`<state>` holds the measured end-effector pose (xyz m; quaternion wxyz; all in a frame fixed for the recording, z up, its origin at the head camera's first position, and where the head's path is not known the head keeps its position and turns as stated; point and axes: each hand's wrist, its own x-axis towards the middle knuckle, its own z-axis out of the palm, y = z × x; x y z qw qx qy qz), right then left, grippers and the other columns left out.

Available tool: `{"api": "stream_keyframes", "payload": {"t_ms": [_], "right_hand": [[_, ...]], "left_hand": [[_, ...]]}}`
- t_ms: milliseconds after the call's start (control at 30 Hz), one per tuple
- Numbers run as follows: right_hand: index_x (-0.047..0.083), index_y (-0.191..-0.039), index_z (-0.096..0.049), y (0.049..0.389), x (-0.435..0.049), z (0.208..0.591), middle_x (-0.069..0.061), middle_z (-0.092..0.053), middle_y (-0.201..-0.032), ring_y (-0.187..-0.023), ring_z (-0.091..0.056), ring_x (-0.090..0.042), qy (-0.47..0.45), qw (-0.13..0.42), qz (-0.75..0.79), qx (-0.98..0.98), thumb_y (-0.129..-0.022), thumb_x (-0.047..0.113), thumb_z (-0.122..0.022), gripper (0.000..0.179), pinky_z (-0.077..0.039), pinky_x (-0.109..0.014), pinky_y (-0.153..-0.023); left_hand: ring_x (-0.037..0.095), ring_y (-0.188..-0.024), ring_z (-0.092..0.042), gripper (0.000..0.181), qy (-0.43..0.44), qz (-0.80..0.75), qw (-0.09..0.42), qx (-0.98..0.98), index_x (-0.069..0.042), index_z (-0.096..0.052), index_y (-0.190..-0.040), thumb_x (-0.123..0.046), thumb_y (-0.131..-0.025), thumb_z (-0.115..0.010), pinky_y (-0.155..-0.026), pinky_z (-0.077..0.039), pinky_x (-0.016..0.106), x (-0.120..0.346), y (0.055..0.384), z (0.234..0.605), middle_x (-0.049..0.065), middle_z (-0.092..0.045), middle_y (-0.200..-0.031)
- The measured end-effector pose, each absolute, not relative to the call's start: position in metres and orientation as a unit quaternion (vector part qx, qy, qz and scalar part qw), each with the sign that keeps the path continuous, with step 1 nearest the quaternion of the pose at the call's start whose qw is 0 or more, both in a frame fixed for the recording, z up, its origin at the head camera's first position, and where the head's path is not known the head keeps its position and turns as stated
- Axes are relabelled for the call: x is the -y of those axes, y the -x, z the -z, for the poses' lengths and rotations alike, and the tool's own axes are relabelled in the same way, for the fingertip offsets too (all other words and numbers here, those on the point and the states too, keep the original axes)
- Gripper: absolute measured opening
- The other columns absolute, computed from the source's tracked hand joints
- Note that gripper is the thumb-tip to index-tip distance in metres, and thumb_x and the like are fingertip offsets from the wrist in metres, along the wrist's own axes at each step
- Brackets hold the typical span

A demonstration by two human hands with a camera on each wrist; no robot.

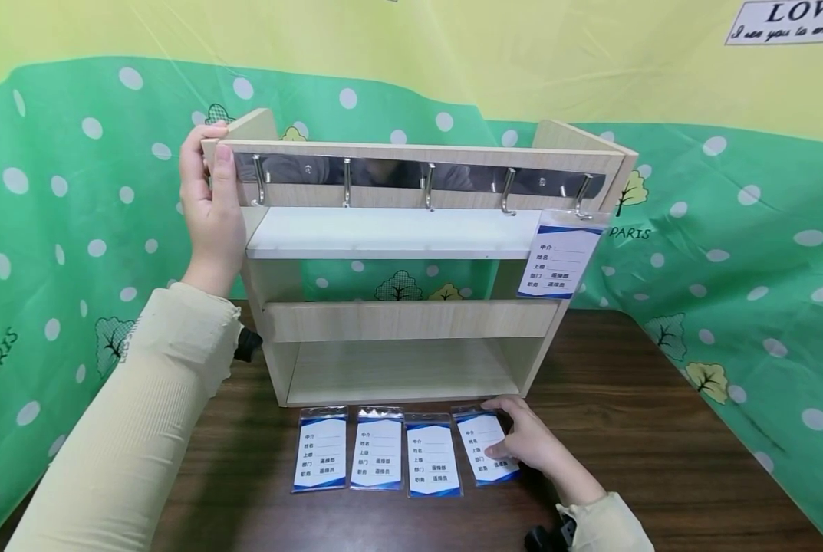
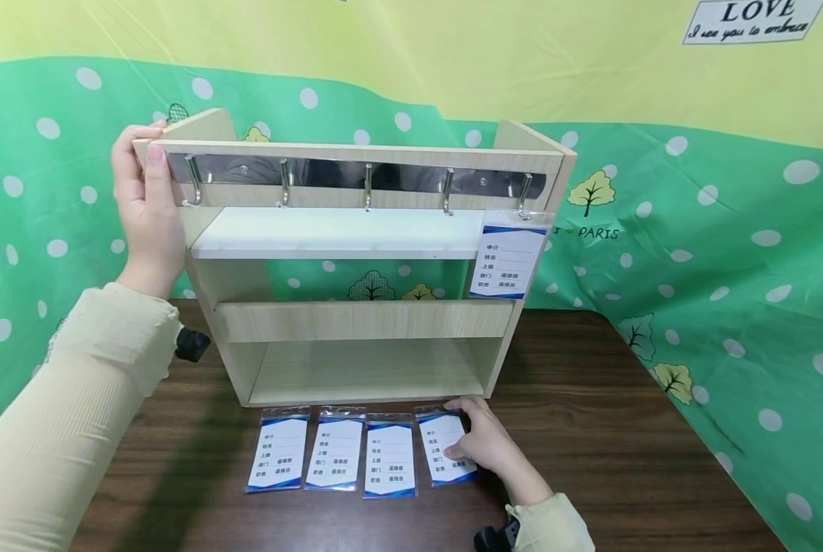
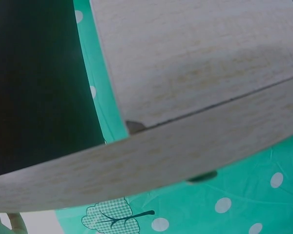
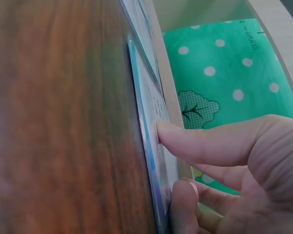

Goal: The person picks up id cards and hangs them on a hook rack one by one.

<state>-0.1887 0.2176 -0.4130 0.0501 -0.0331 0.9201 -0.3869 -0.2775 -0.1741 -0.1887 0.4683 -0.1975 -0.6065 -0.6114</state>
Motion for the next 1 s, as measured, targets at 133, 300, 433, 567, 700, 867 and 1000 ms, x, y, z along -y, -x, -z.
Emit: {"api": "stream_keyframes", "payload": {"t_ms": [133,300,433,567,700,867,1000], "right_hand": [[-0.002,-0.124,-0.061,0.1904,-0.2179,0.4120,-0.027,-0.041,-0.143,-0.118,-0.047,-0.048,0.030,0.061,0.407,-0.911,-0.062,-0.009,-0.083,0.066,-0.051,-0.036,-0.056],[-0.003,-0.126,-0.059,0.1915,-0.2198,0.4120,-0.029,-0.038,-0.144,-0.108,-0.052,-0.043,0.023,0.068,0.420,-0.905,-0.061,-0.009,-0.083,0.069,-0.049,-0.033,-0.049],[-0.004,-0.129,-0.056,0.1928,-0.2219,0.4126,-0.031,-0.038,-0.142,-0.088,-0.057,-0.033,0.020,0.069,0.436,-0.897,-0.062,-0.008,-0.084,0.074,-0.051,-0.035,-0.050],[-0.005,-0.130,-0.055,0.1938,-0.2224,0.4126,-0.030,-0.040,-0.141,-0.094,-0.057,-0.035,0.027,0.063,0.433,-0.899,-0.062,-0.006,-0.087,0.075,-0.053,-0.035,-0.050],[-0.007,-0.131,-0.055,0.1923,-0.2223,0.4113,-0.030,-0.037,-0.143,-0.102,-0.054,-0.040,0.032,0.070,0.428,-0.900,-0.060,-0.008,-0.085,0.077,-0.052,-0.036,-0.051],[-0.009,-0.135,-0.050,0.1898,-0.2221,0.4094,-0.035,-0.033,-0.140,-0.083,-0.056,-0.031,0.017,0.092,0.426,-0.900,-0.061,-0.003,-0.088,0.083,-0.052,-0.035,-0.049],[-0.007,-0.135,-0.051,0.1898,-0.2219,0.4102,-0.033,-0.039,-0.128,-0.077,-0.056,-0.031,-0.004,0.098,0.408,-0.908,-0.061,0.004,-0.092,0.085,-0.053,-0.034,-0.047]], "left_hand": [[0.014,-0.120,-0.050,0.026,0.202,0.608,0.469,0.608,-0.012,-0.052,-0.127,-0.013,-0.104,-0.039,-0.101,-0.039,0.025,0.1743,0.2778,0.1893,-0.001,-0.053,-0.137],[0.015,-0.118,-0.051,0.025,0.197,0.612,0.470,0.605,-0.014,-0.053,-0.126,-0.013,-0.104,-0.040,-0.100,-0.039,0.025,0.1740,0.2780,0.1894,0.000,-0.054,-0.136],[0.015,-0.117,-0.051,0.025,0.200,0.610,0.470,0.606,-0.014,-0.052,-0.126,-0.013,-0.104,-0.039,-0.100,-0.040,0.025,0.1738,0.2782,0.1889,0.004,-0.053,-0.137],[0.014,-0.117,-0.051,0.026,0.202,0.607,0.470,0.609,-0.014,-0.052,-0.126,-0.014,-0.104,-0.039,-0.100,-0.040,0.024,0.1736,0.2782,0.1881,0.003,-0.054,-0.137],[0.014,-0.118,-0.051,0.026,0.201,0.606,0.470,0.610,-0.013,-0.052,-0.126,-0.014,-0.104,-0.039,-0.100,-0.039,0.025,0.1737,0.2785,0.1880,0.004,-0.054,-0.137],[0.016,-0.122,-0.050,0.025,0.202,0.610,0.467,0.607,-0.013,-0.052,-0.126,-0.014,-0.104,-0.039,-0.103,-0.038,0.025,0.1748,0.2783,0.1889,0.003,-0.053,-0.138],[0.016,-0.122,-0.050,0.025,0.206,0.612,0.466,0.605,-0.013,-0.052,-0.125,-0.014,-0.104,-0.039,-0.103,-0.039,0.026,0.1742,0.2786,0.1883,0.002,-0.053,-0.136]]}}
